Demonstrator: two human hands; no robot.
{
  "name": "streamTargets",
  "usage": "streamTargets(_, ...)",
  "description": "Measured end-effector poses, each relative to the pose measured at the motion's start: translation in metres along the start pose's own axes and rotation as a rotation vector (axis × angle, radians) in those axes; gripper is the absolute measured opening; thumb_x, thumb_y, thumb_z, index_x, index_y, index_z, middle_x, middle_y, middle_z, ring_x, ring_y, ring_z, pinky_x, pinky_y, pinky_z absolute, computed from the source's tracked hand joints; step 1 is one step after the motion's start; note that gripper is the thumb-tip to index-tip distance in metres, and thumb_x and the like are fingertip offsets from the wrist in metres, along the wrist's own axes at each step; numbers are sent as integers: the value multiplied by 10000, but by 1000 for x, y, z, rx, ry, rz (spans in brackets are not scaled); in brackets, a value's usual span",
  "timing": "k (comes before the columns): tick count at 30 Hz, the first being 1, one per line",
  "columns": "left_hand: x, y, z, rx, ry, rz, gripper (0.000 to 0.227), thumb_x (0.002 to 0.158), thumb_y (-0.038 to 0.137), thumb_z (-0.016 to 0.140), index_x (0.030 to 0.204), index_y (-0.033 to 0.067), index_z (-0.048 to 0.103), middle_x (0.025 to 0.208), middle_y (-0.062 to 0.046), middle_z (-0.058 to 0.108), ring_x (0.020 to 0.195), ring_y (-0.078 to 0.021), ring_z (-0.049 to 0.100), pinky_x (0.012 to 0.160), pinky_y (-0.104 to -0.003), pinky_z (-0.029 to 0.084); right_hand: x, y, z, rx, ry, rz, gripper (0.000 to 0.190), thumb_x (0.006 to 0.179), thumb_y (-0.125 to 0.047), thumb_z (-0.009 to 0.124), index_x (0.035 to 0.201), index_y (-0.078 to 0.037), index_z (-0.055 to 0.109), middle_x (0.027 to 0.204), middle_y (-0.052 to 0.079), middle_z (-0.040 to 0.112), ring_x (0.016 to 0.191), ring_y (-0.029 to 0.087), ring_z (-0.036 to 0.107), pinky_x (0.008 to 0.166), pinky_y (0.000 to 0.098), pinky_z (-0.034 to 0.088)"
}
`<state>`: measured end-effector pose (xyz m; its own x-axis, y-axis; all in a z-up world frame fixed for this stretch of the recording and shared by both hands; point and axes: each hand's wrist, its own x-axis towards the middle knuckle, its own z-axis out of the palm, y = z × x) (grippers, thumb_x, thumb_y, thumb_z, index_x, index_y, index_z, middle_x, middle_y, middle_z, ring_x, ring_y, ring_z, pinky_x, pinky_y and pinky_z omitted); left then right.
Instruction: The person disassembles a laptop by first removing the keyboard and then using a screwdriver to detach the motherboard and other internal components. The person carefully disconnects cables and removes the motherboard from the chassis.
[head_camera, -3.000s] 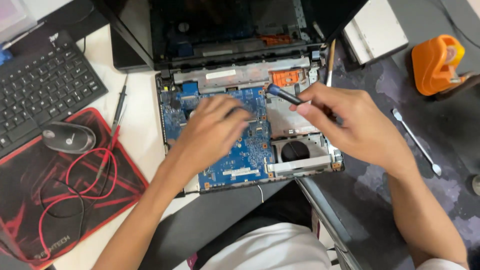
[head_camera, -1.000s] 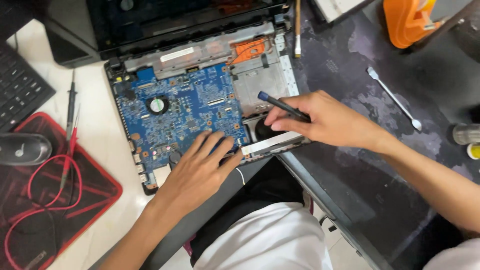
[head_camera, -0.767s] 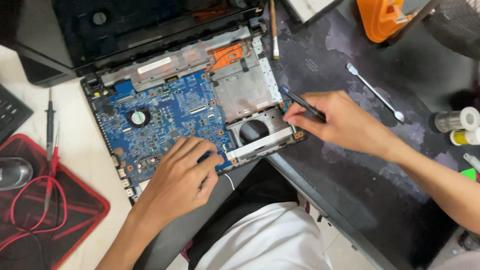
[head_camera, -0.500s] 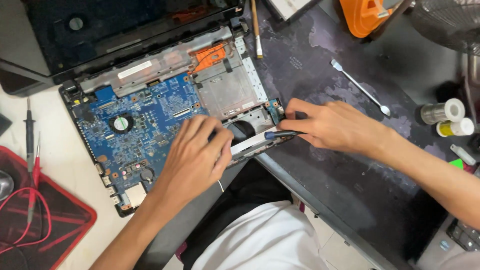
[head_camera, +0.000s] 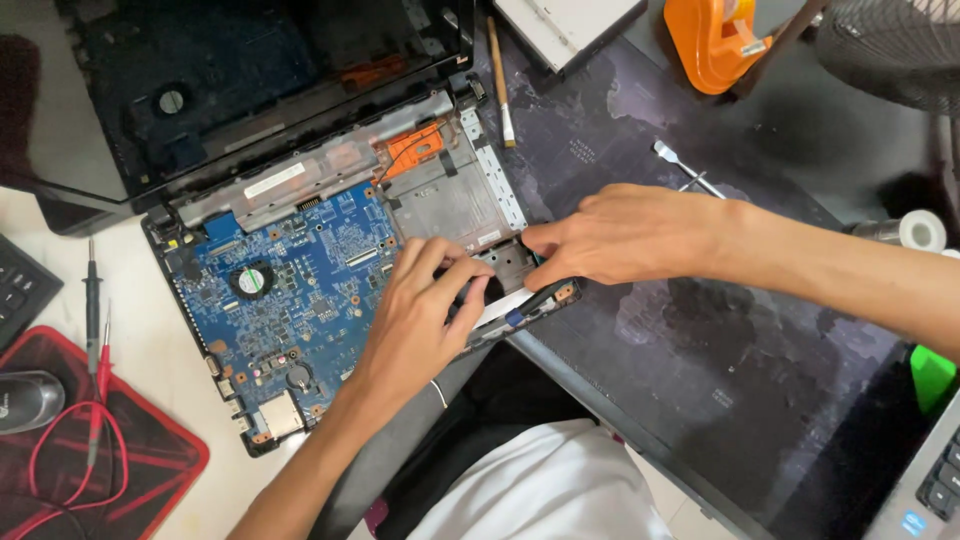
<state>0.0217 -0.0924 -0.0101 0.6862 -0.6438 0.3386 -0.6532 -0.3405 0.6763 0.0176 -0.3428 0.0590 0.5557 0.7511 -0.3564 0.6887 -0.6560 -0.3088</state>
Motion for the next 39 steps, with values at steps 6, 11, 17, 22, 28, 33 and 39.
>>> streamTargets(6,1,-7,7,-36,-17,-4,139,907,59,692,1043,32,708,1041,-121,582,979,-307,583,874,-428,490,1,3,5,-49,-102,-9,463,786,-80,660,1213,-243,586,1128,74,540,812,365,672,579,500,538)
streamTargets(11,6,-11,16,-27,20,6,135,907,59,699,1041,34,703,1014,-127,563,1000,-319,582,874,-429,486,-2,10,22,-314,-35,-199,285,815,-127,655,1069,-164,529,1007,73,522,753,293,685,595,443,564)
streamTargets(17,7,-8,15,-70,15,-23,108,933,62,682,1037,31,687,1017,-132,555,990,-325,578,865,-436,483,8,6,4,-142,-111,-98,355,856,-132,618,1176,-262,539,1154,84,524,802,345,680,593,465,547)
streamTargets(22,8,-9,14,-99,17,-17,119,926,65,679,1042,40,686,1018,-133,543,979,-323,575,860,-434,484,7,5,2,-101,-136,-60,462,857,-115,596,1267,-322,544,1228,84,520,785,349,681,637,481,542)
streamTargets(28,6,-6,13,-94,12,-6,119,926,66,684,1044,51,681,1012,-119,545,965,-311,576,852,-428,484,-3,9,18,-4,-37,6,493,826,-79,605,1271,-290,589,1222,91,553,822,361,687,647,487,543)
streamTargets(33,4,-5,11,-75,-15,-19,130,918,69,690,1047,55,687,1002,-119,537,929,-301,570,833,-427,481,-17,17,38,383,393,111,210,943,-267,700,1081,-121,643,1004,109,641,839,335,693,688,449,544)
streamTargets(39,1,-5,13,79,-44,92,177,924,104,693,1084,29,680,1027,-131,533,956,-325,538,871,-461,451,-25,28,71,437,753,557,265,960,-194,679,1137,-17,592,935,161,684,808,313,688,707,422,546)
